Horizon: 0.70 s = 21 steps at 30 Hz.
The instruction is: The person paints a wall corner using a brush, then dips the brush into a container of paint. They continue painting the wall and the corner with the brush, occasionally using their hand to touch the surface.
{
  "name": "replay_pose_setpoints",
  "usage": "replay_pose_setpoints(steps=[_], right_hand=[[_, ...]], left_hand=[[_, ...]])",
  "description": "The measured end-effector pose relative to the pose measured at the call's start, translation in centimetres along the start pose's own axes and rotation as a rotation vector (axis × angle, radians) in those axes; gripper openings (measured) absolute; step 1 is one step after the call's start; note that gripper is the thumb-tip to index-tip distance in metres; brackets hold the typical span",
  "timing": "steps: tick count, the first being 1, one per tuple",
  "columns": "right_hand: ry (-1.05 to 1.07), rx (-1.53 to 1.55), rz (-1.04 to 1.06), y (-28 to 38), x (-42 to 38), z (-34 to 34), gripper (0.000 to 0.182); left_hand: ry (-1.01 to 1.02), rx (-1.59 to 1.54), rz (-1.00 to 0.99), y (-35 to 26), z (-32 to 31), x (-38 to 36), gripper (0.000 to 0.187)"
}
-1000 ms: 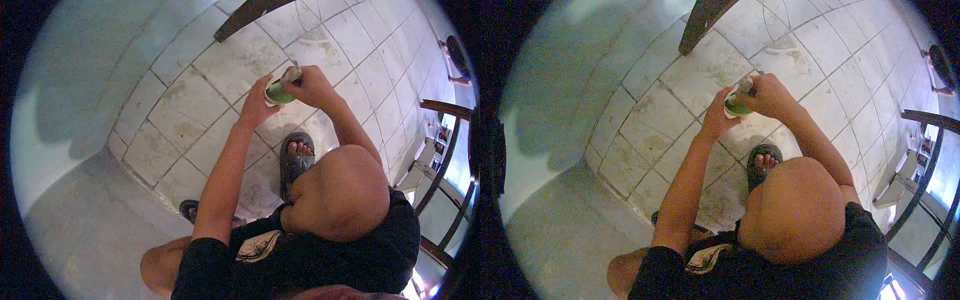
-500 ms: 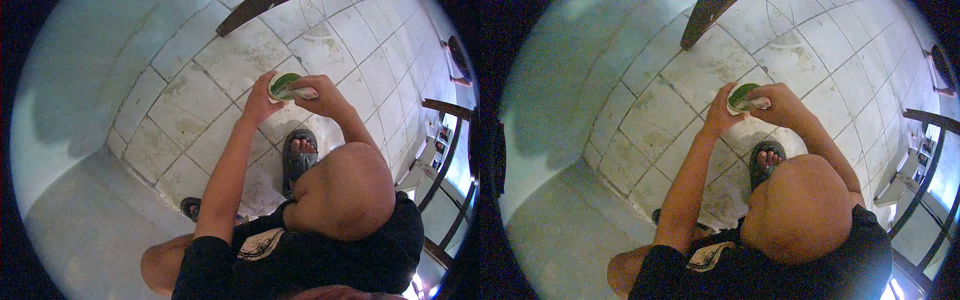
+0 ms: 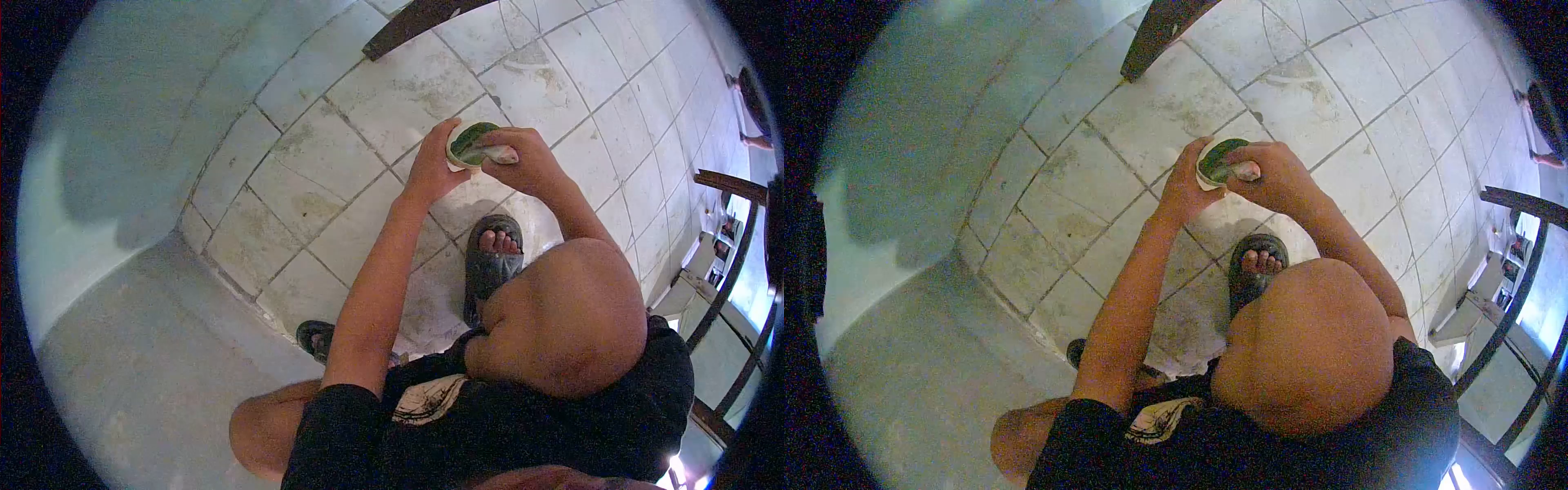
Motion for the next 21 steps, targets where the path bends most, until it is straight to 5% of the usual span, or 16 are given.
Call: replay_pose_setpoints(steps=[21], right_hand=[[-0.048, -0.025, 0.075, 0.7, -0.8, 0.0, 0.027]], left_hand=[[0.004, -0.001, 0.015, 0.1, -0.1, 0.0, 0.084]])
Point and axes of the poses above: each hand's wrist, its own x-axis towards the middle knuckle, its own z-axis out of the back of the hand, y = z × x, the point moved 2 cm from there along x, towards the middle knuckle, and after that the axes turned 8 degrees about x, right-handed, at the moved point
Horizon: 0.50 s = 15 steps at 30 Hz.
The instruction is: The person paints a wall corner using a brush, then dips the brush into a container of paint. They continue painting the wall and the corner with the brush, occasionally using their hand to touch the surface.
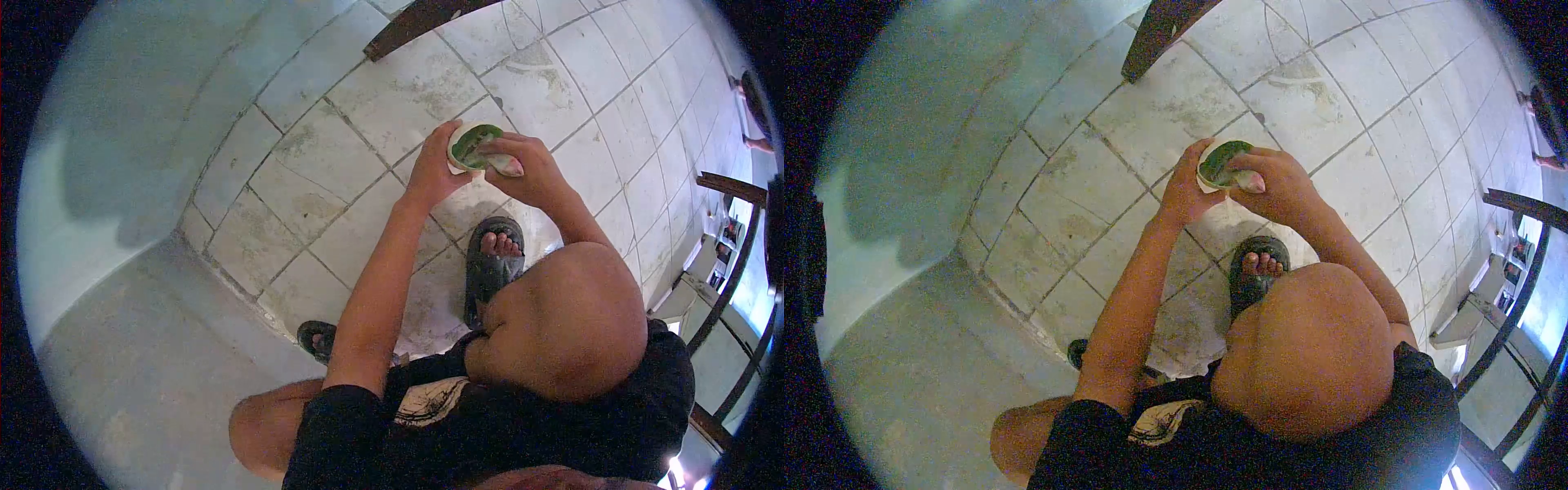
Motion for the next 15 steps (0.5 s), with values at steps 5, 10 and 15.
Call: replay_pose_setpoints(steps=[5, 10, 15], right_hand=[[-0.053, 0.064, 0.044, 0.3, -1.1, 0.2, 0.027], [-0.102, 0.076, 0.067, -0.2, -1.7, -0.3, 0.030], [-0.270, 0.170, 0.033, 0.1, -2.3, -1.5, 0.029]], left_hand=[[-0.014, -0.015, -0.036, 0.3, -0.2, 0.0, 0.085], [-0.041, 0.010, -0.033, 0.3, -0.3, 0.0, 0.081], [-0.030, -0.013, -0.021, 0.2, -0.3, 0.0, 0.084]])
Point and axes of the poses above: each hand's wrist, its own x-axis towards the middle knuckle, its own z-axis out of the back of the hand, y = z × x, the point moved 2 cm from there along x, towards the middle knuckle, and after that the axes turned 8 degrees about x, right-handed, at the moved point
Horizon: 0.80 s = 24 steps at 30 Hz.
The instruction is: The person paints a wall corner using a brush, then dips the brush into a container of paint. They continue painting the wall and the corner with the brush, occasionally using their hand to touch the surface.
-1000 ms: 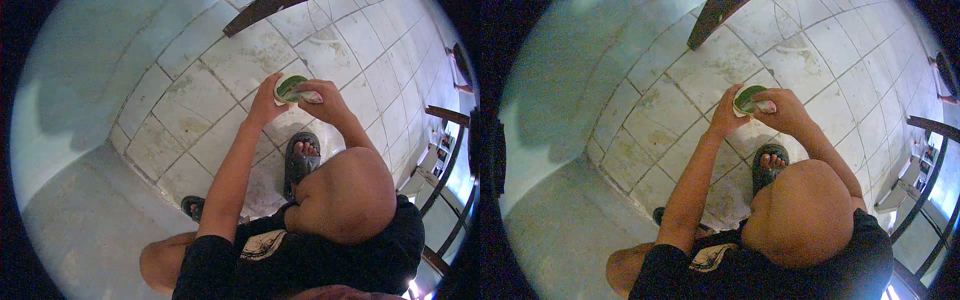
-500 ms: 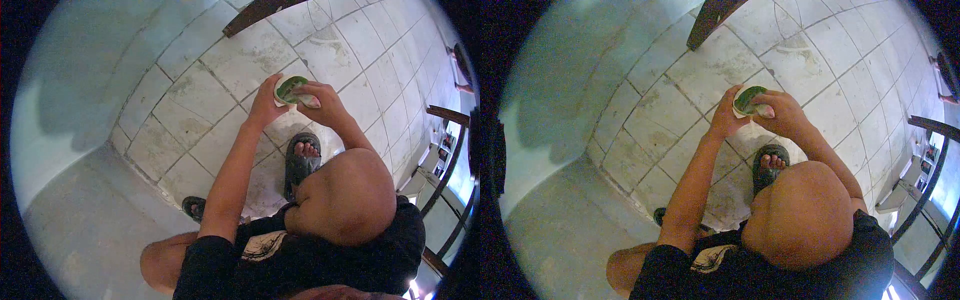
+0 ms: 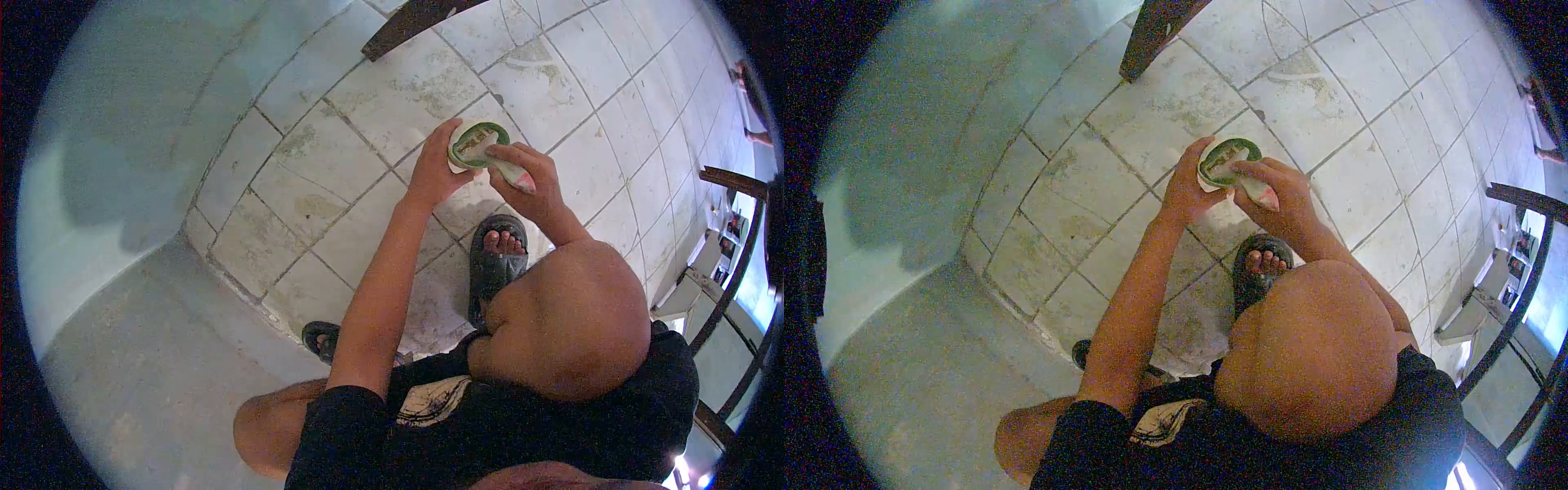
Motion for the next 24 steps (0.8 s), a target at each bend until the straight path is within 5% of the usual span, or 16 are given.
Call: replay_pose_setpoints(steps=[9, 16, 24], right_hand=[[-0.163, 0.038, 0.003, -0.4, -1.5, -1.6, 0.027], [-0.187, 0.071, 0.108, -0.5, -0.8, -1.7, 0.027], [-0.101, 0.035, -0.012, 0.5, -1.1, 0.4, 0.026]], left_hand=[[0.051, 0.006, 0.082, 0.0, 0.1, 0.1, 0.083], [0.049, -0.009, 0.069, -0.3, 0.4, 0.4, 0.084], [0.059, 0.040, 0.005, 0.0, 0.2, 0.2, 0.086]])
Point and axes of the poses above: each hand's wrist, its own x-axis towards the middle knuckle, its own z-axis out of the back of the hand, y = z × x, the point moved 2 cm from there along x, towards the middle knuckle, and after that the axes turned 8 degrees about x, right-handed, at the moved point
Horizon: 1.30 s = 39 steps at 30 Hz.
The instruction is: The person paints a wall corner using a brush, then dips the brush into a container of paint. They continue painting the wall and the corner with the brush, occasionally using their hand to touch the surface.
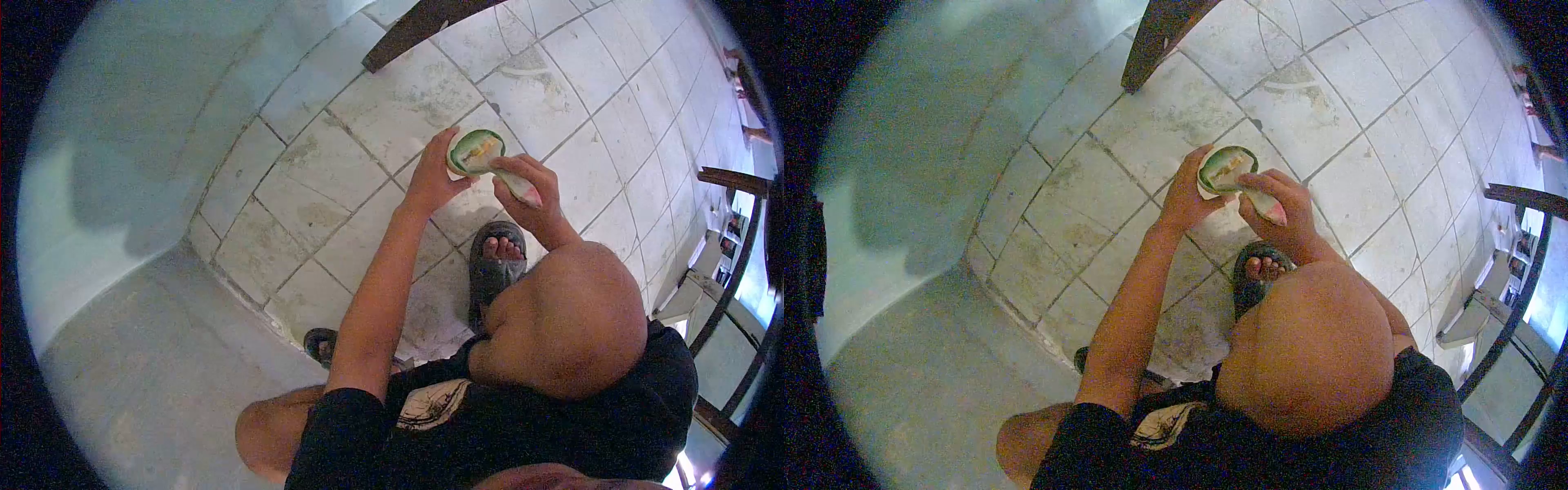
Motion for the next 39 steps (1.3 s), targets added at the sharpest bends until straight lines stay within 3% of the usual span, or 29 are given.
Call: replay_pose_setpoints(steps=[3, 7, 9, 15, 20, 23, 39], right_hand=[[-0.005, -0.015, -0.109, 1.0, -0.4, 0.7, 0.024], [-0.114, 0.047, -0.029, -0.9, -1.1, 1.2, 0.023], [-0.154, 0.240, -0.295, -1.8, -1.5, 1.7, 0.020], [-0.236, 0.423, -0.421, -1.4, -0.3, 2.7, 0.018], [-0.402, 0.853, -0.606, -3.4, 0.1, 2.8, 0.024], [-0.440, 0.893, -0.664, -3.7, 0.2, 2.8, 0.026], [-0.431, 1.035, -0.690, -5.3, -0.2, 2.9, 0.026]], left_hand=[[-0.050, 0.026, -0.044, 0.1, -0.1, -0.1, 0.086], [-0.052, 0.023, -0.021, 0.2, -0.2, -0.1, 0.085], [-0.057, 0.024, -0.030, 0.2, -0.2, -0.3, 0.085], [0.008, -0.021, -0.002, 0.4, 0.6, 0.1, 0.085], [0.087, -0.034, 0.002, 0.7, 1.5, 0.9, 0.083], [0.147, -0.080, 0.019, 0.3, 2.0, 1.1, 0.081], [0.199, -0.131, 0.056, 0.3, 2.0, 1.2, 0.083]])
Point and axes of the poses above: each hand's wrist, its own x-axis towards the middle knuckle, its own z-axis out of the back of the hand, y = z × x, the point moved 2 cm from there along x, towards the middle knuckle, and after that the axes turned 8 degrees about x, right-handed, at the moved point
